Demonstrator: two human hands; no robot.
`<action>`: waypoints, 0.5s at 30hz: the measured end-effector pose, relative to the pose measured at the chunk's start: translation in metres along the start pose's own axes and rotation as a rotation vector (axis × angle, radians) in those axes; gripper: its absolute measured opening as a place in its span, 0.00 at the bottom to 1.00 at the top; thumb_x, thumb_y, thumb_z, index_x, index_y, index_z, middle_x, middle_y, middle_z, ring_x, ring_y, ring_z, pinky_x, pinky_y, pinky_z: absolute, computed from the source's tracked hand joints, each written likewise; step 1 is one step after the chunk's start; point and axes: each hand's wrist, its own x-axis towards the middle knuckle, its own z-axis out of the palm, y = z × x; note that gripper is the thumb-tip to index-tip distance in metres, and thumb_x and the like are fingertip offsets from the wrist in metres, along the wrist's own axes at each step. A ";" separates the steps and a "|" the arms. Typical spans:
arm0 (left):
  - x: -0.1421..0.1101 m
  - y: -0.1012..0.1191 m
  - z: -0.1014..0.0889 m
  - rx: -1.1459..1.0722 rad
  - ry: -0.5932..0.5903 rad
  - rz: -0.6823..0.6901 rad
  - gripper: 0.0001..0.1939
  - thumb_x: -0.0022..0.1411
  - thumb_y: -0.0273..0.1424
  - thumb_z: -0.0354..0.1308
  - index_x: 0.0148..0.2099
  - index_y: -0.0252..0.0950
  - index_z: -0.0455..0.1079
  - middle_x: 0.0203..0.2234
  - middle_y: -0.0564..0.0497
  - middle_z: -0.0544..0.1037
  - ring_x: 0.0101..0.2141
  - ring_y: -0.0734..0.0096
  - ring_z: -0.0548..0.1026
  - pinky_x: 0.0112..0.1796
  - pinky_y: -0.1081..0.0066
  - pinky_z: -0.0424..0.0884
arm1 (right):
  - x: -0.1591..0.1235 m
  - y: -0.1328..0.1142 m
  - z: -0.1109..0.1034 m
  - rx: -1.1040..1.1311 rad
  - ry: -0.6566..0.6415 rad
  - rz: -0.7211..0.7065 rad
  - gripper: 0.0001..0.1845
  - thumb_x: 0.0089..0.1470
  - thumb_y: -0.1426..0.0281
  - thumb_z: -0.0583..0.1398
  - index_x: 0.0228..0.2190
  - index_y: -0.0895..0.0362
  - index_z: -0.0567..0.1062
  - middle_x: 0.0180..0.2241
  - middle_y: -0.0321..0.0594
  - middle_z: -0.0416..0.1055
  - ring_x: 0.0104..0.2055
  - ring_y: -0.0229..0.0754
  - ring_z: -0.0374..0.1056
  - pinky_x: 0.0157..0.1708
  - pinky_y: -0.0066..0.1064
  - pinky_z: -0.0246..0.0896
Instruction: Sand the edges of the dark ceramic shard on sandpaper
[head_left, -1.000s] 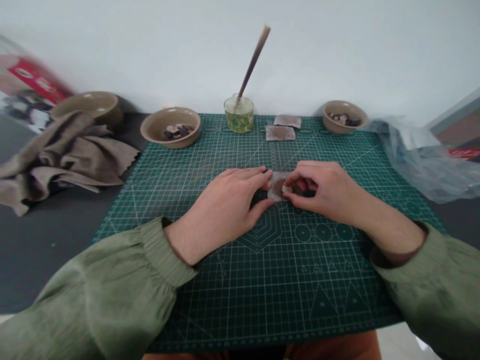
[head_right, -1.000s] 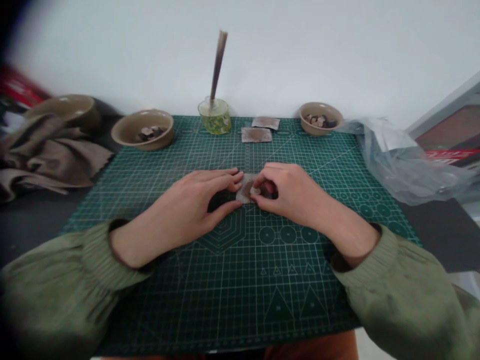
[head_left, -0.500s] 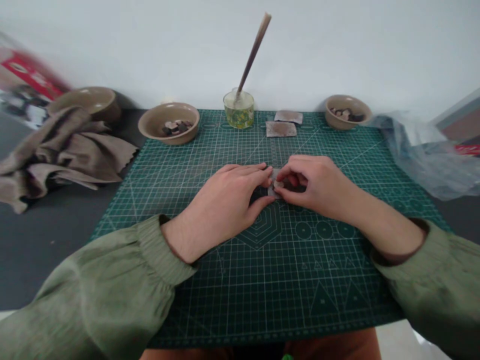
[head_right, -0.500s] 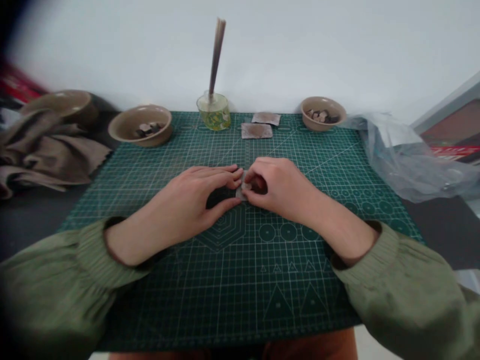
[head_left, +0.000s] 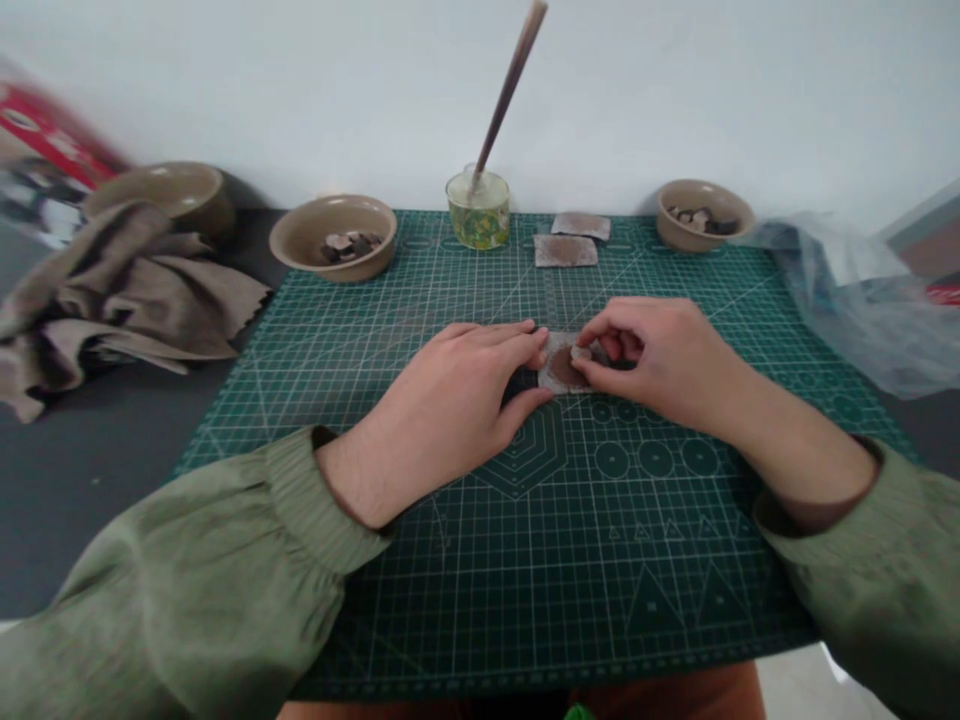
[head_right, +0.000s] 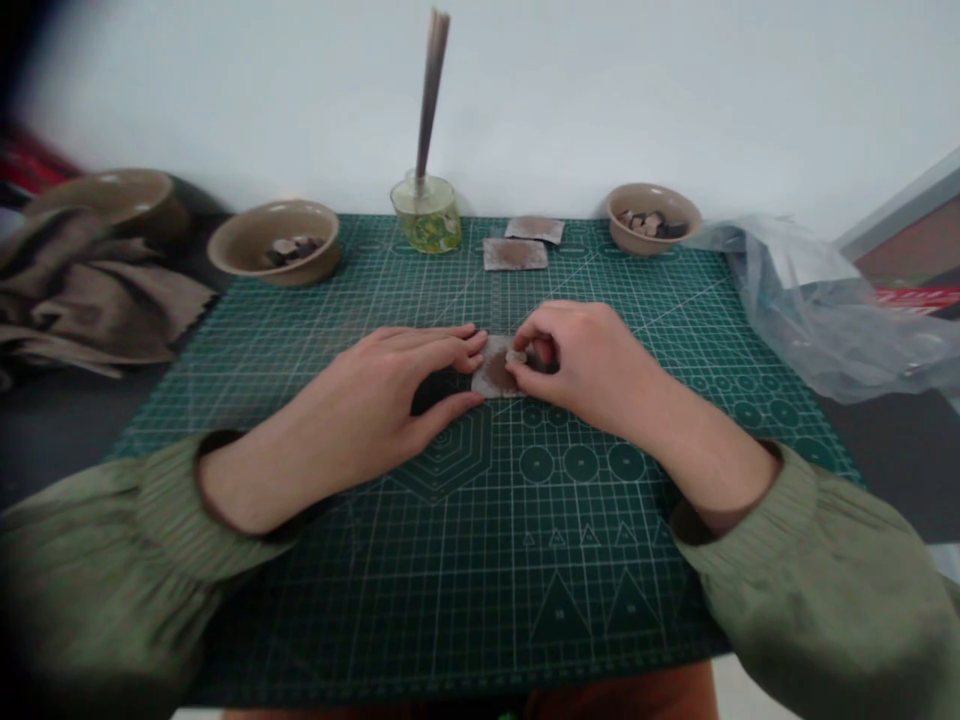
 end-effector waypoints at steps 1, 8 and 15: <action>0.000 0.000 0.000 -0.002 0.004 0.000 0.18 0.75 0.35 0.66 0.62 0.35 0.78 0.65 0.39 0.81 0.65 0.45 0.79 0.67 0.46 0.73 | 0.001 -0.001 0.001 -0.001 0.003 -0.012 0.04 0.58 0.72 0.72 0.35 0.57 0.83 0.28 0.34 0.73 0.29 0.38 0.67 0.32 0.33 0.58; 0.000 0.000 0.000 -0.041 0.029 -0.011 0.19 0.75 0.36 0.67 0.64 0.37 0.76 0.63 0.40 0.83 0.63 0.45 0.80 0.65 0.44 0.72 | -0.006 -0.013 -0.006 0.434 0.026 0.180 0.08 0.59 0.67 0.75 0.39 0.55 0.86 0.28 0.33 0.78 0.26 0.37 0.71 0.26 0.29 0.65; 0.004 0.017 -0.012 -0.407 0.373 0.021 0.18 0.71 0.33 0.73 0.59 0.37 0.76 0.52 0.47 0.86 0.52 0.62 0.85 0.54 0.65 0.79 | -0.009 -0.021 -0.008 0.949 0.093 0.249 0.12 0.57 0.71 0.78 0.41 0.51 0.84 0.34 0.35 0.85 0.31 0.38 0.81 0.30 0.24 0.77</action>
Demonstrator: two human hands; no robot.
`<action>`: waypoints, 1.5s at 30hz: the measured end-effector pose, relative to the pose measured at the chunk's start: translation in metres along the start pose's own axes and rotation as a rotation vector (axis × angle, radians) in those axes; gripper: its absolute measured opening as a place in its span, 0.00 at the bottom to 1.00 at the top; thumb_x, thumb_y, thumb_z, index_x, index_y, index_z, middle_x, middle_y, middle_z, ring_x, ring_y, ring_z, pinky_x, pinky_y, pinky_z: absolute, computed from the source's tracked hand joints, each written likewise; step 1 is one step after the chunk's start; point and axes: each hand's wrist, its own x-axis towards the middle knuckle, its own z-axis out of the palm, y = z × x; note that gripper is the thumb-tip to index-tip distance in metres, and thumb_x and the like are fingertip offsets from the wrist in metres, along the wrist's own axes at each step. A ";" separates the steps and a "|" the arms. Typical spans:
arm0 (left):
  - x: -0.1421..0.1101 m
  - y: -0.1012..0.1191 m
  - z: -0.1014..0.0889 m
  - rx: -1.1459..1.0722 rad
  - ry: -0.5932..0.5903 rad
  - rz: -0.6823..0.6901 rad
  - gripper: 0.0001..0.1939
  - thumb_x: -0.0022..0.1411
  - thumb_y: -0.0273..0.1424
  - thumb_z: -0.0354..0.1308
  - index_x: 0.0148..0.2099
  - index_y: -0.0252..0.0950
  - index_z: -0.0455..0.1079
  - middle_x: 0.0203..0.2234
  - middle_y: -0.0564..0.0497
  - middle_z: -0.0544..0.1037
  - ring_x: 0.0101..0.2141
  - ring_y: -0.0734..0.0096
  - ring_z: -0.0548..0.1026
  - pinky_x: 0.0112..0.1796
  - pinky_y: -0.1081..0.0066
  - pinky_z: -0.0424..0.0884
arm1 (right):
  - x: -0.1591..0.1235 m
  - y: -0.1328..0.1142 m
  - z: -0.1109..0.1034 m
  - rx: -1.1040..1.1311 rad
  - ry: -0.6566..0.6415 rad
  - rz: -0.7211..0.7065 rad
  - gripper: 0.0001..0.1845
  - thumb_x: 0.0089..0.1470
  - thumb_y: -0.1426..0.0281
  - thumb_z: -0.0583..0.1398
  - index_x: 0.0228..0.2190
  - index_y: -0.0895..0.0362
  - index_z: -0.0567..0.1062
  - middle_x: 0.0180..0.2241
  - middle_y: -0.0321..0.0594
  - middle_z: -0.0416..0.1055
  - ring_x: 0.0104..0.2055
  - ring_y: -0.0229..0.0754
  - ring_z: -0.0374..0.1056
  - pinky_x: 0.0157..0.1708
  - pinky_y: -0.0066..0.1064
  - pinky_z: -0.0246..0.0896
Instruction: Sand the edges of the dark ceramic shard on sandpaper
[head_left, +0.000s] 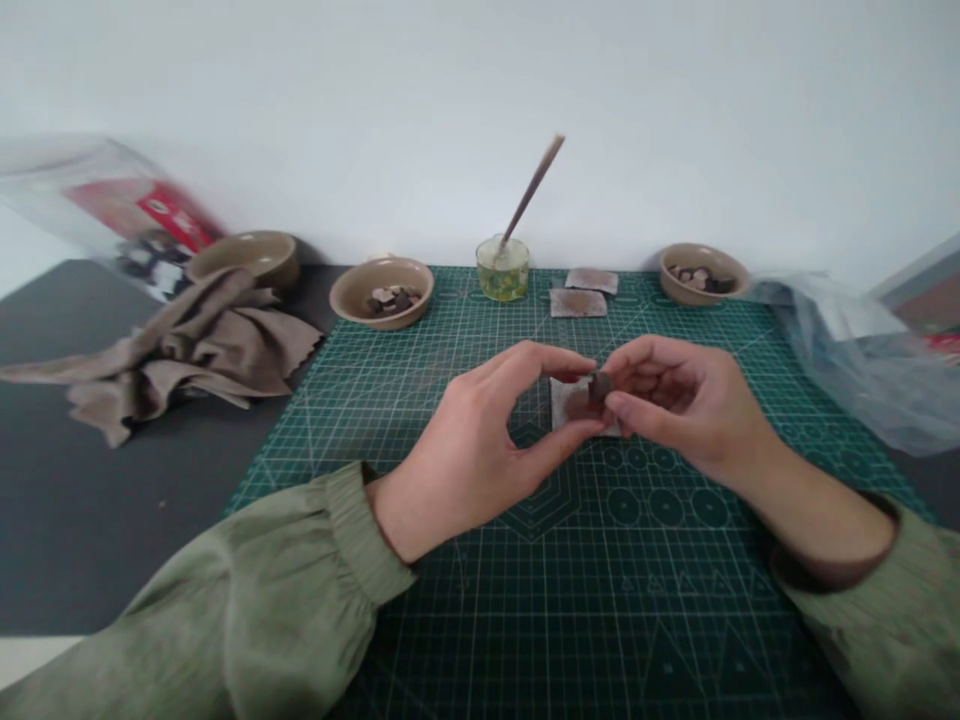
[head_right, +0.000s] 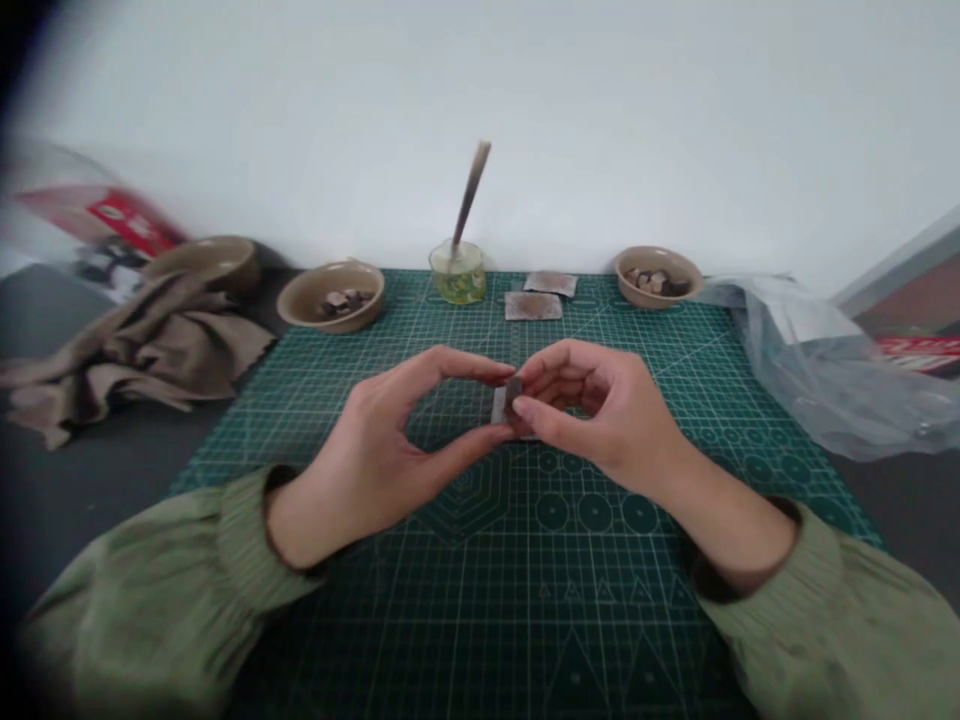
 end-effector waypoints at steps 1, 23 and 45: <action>0.000 0.003 0.000 -0.040 0.023 0.002 0.15 0.71 0.32 0.73 0.56 0.38 0.77 0.49 0.48 0.87 0.50 0.65 0.85 0.52 0.67 0.79 | 0.000 0.000 0.001 0.025 -0.019 -0.008 0.13 0.57 0.72 0.78 0.42 0.51 0.84 0.35 0.35 0.85 0.32 0.37 0.82 0.32 0.24 0.78; -0.003 0.019 -0.005 -0.333 0.148 -0.024 0.12 0.64 0.24 0.77 0.49 0.39 0.83 0.40 0.49 0.88 0.41 0.65 0.86 0.44 0.65 0.82 | -0.014 -0.011 0.006 0.107 -0.107 -0.178 0.21 0.59 0.80 0.76 0.49 0.49 0.84 0.40 0.38 0.88 0.37 0.41 0.87 0.40 0.27 0.85; -0.003 0.012 -0.002 -0.649 0.028 -0.168 0.14 0.62 0.24 0.79 0.48 0.37 0.82 0.42 0.46 0.87 0.43 0.64 0.84 0.47 0.64 0.83 | -0.016 -0.013 0.006 0.059 -0.088 -0.184 0.18 0.59 0.77 0.77 0.48 0.49 0.84 0.39 0.40 0.88 0.37 0.44 0.87 0.38 0.30 0.86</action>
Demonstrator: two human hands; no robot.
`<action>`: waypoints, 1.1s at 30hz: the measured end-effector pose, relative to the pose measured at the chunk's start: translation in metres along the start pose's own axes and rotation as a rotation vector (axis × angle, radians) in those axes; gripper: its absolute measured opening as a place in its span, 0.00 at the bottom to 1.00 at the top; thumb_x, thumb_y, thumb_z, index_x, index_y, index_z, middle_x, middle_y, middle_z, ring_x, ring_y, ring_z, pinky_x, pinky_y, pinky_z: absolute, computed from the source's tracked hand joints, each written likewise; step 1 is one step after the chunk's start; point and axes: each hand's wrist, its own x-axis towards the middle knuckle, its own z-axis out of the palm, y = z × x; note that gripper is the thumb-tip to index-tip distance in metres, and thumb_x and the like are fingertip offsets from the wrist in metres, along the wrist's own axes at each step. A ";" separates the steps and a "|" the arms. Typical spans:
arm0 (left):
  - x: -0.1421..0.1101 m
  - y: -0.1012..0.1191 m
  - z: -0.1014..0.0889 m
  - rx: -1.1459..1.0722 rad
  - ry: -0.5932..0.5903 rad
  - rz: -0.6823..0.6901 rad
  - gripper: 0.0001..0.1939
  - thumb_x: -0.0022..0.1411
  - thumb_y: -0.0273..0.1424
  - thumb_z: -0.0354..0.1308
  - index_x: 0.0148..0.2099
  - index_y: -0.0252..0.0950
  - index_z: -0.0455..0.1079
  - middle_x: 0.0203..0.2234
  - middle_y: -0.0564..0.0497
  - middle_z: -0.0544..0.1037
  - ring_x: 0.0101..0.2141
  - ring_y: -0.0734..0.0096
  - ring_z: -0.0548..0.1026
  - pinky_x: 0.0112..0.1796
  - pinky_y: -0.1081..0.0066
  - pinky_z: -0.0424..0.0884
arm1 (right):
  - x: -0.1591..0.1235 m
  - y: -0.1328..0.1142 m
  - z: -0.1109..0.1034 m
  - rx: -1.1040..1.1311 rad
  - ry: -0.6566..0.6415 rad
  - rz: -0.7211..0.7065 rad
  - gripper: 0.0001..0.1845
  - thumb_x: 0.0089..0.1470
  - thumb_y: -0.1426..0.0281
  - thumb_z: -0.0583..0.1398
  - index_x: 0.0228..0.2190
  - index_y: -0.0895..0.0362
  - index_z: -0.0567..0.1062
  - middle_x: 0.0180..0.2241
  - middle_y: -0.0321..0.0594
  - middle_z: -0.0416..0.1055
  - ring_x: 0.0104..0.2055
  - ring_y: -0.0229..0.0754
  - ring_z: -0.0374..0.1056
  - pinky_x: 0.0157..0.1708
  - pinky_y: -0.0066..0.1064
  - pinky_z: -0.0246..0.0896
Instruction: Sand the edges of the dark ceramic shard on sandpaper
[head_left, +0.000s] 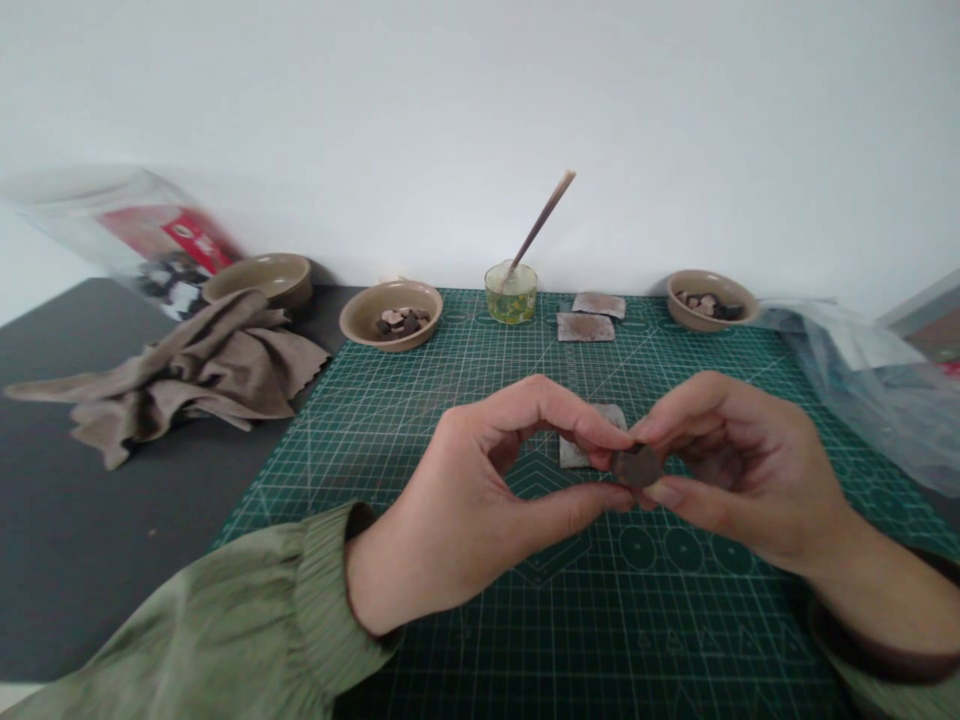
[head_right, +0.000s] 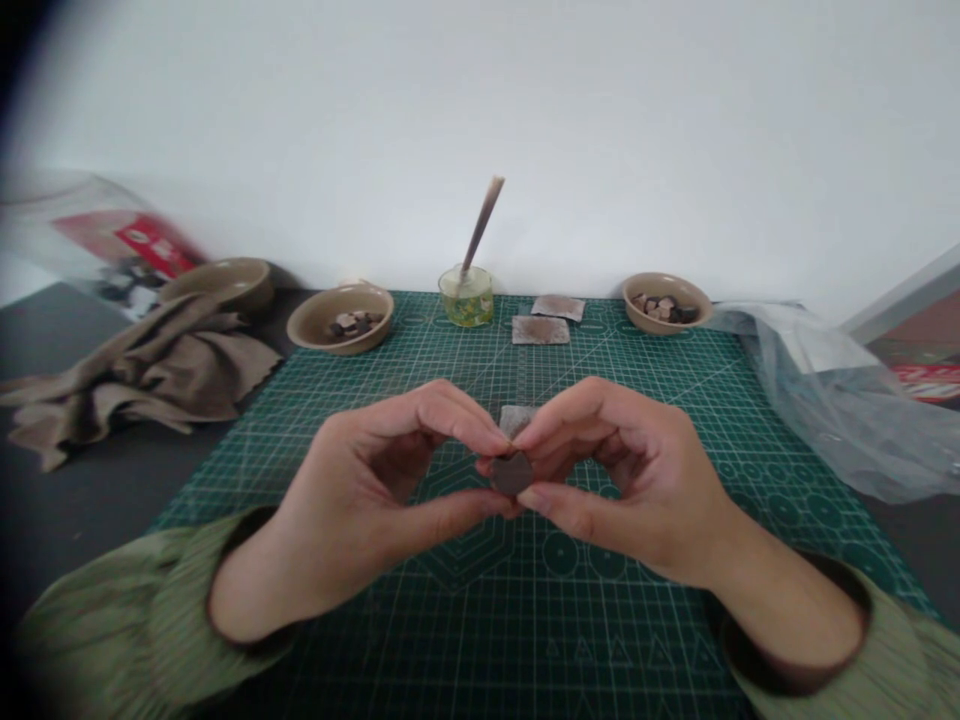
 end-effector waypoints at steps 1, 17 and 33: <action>0.000 0.000 0.000 -0.002 0.000 -0.001 0.14 0.62 0.24 0.79 0.48 0.37 0.82 0.42 0.46 0.87 0.43 0.64 0.85 0.47 0.64 0.83 | 0.000 0.000 0.000 0.005 -0.004 0.001 0.18 0.59 0.77 0.76 0.48 0.49 0.84 0.40 0.41 0.89 0.37 0.44 0.87 0.37 0.30 0.86; 0.002 0.005 -0.002 -0.089 -0.014 -0.074 0.04 0.71 0.28 0.72 0.47 0.37 0.83 0.42 0.46 0.87 0.43 0.65 0.84 0.44 0.67 0.82 | -0.001 0.000 0.000 0.042 -0.053 -0.002 0.20 0.60 0.79 0.75 0.49 0.50 0.83 0.37 0.37 0.87 0.35 0.44 0.88 0.37 0.31 0.86; 0.001 -0.001 -0.002 -0.090 -0.062 -0.033 0.14 0.63 0.21 0.77 0.48 0.37 0.80 0.45 0.46 0.86 0.45 0.67 0.83 0.48 0.67 0.82 | 0.000 0.000 0.000 0.093 -0.066 0.009 0.22 0.60 0.81 0.75 0.50 0.48 0.83 0.42 0.39 0.89 0.37 0.44 0.88 0.39 0.30 0.86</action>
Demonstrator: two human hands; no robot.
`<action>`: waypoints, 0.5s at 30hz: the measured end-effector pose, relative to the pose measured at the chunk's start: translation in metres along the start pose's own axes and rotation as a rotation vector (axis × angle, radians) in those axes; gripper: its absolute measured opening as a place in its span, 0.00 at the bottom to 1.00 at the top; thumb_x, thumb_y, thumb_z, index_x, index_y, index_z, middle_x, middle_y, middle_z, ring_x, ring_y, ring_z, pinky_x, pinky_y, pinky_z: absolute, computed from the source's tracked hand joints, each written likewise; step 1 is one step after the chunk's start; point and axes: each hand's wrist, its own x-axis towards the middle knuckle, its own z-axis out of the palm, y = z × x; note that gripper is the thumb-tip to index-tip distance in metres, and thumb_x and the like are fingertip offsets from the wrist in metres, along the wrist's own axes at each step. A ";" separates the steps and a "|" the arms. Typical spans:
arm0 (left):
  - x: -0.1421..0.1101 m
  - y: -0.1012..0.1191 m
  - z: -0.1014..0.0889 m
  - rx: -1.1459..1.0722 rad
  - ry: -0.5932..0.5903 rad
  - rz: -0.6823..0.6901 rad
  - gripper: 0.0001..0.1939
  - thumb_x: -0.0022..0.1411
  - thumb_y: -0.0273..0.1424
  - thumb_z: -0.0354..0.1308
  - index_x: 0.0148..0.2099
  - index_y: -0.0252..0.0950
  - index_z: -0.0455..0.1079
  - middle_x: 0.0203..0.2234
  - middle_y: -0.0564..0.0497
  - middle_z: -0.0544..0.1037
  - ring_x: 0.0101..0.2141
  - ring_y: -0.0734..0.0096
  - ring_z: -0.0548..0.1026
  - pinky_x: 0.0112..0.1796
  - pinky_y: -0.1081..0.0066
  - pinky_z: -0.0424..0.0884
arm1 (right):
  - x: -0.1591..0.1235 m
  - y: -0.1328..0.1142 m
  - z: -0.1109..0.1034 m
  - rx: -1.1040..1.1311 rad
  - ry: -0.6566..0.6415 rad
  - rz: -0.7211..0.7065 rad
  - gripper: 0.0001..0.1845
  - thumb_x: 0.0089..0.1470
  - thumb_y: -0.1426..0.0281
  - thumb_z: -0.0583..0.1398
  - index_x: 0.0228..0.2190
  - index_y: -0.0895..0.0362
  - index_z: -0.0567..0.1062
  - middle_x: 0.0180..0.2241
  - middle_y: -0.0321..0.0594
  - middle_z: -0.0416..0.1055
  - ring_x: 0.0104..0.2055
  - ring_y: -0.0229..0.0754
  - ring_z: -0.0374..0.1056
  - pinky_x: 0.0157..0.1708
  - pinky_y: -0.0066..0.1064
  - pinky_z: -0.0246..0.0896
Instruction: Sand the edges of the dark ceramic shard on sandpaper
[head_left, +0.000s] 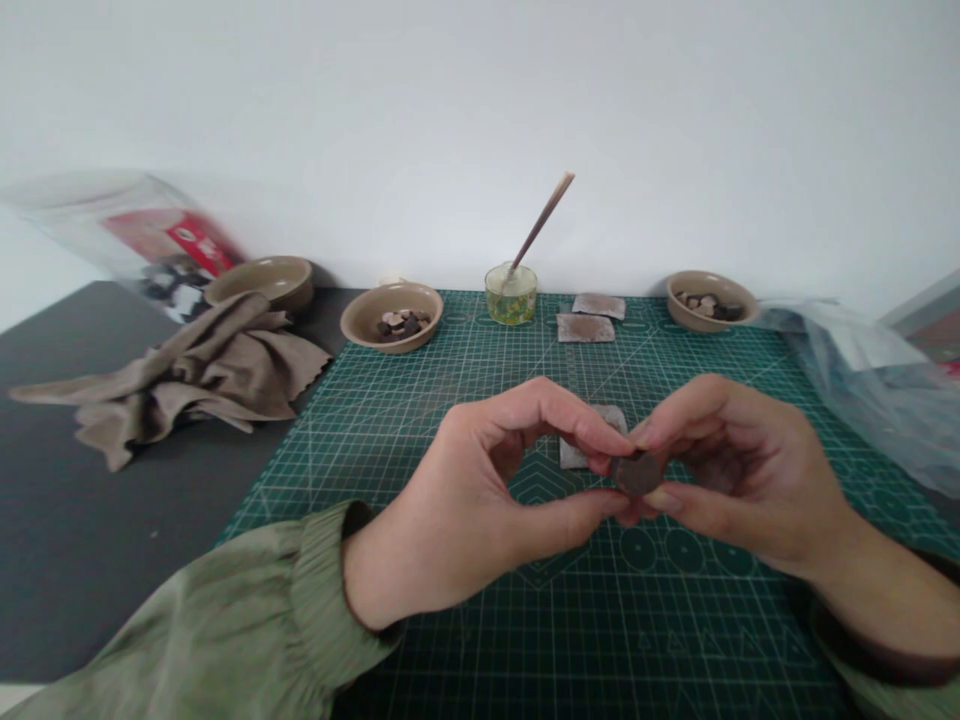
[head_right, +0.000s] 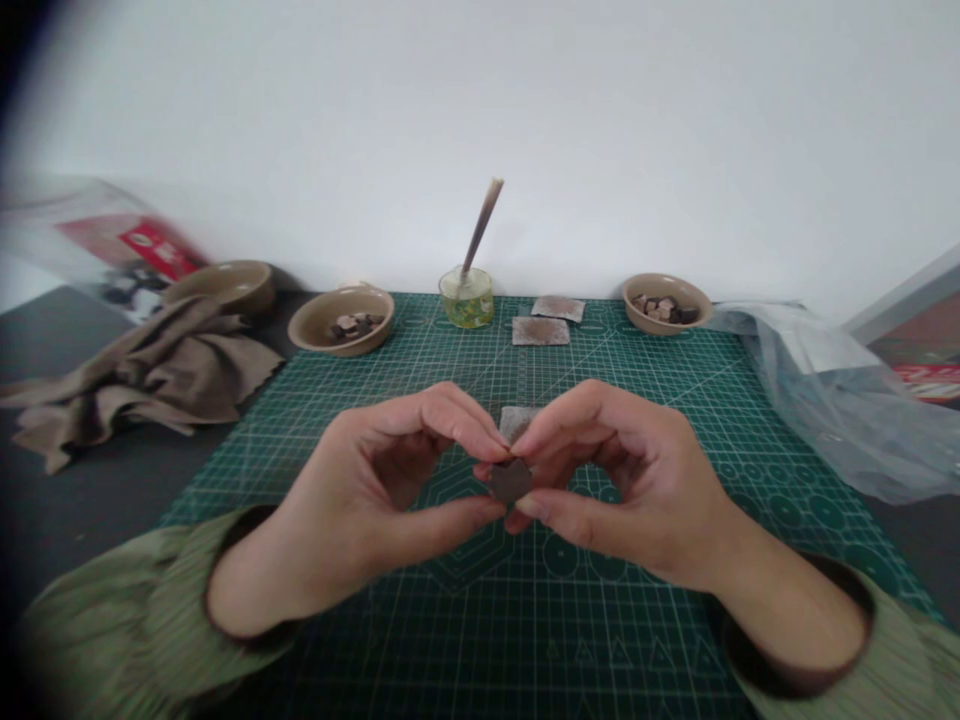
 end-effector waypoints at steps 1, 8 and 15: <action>0.000 0.000 0.000 -0.002 0.001 -0.003 0.14 0.63 0.21 0.77 0.48 0.37 0.80 0.45 0.46 0.86 0.45 0.67 0.83 0.48 0.67 0.82 | 0.000 0.000 0.000 0.004 -0.005 0.004 0.22 0.60 0.81 0.74 0.50 0.48 0.83 0.43 0.39 0.89 0.37 0.43 0.88 0.39 0.30 0.86; 0.001 -0.001 -0.001 -0.012 0.006 0.012 0.15 0.61 0.22 0.80 0.47 0.36 0.81 0.43 0.48 0.85 0.43 0.71 0.82 0.48 0.71 0.80 | -0.001 0.002 -0.001 -0.002 -0.018 -0.016 0.22 0.60 0.82 0.74 0.51 0.49 0.83 0.44 0.39 0.89 0.38 0.41 0.87 0.40 0.27 0.85; 0.002 -0.002 -0.004 0.104 0.070 0.029 0.12 0.64 0.26 0.79 0.48 0.38 0.82 0.42 0.50 0.86 0.44 0.70 0.83 0.48 0.69 0.79 | 0.003 0.002 -0.013 -0.053 -0.016 0.009 0.20 0.68 0.72 0.72 0.58 0.47 0.80 0.47 0.40 0.88 0.39 0.42 0.87 0.40 0.31 0.83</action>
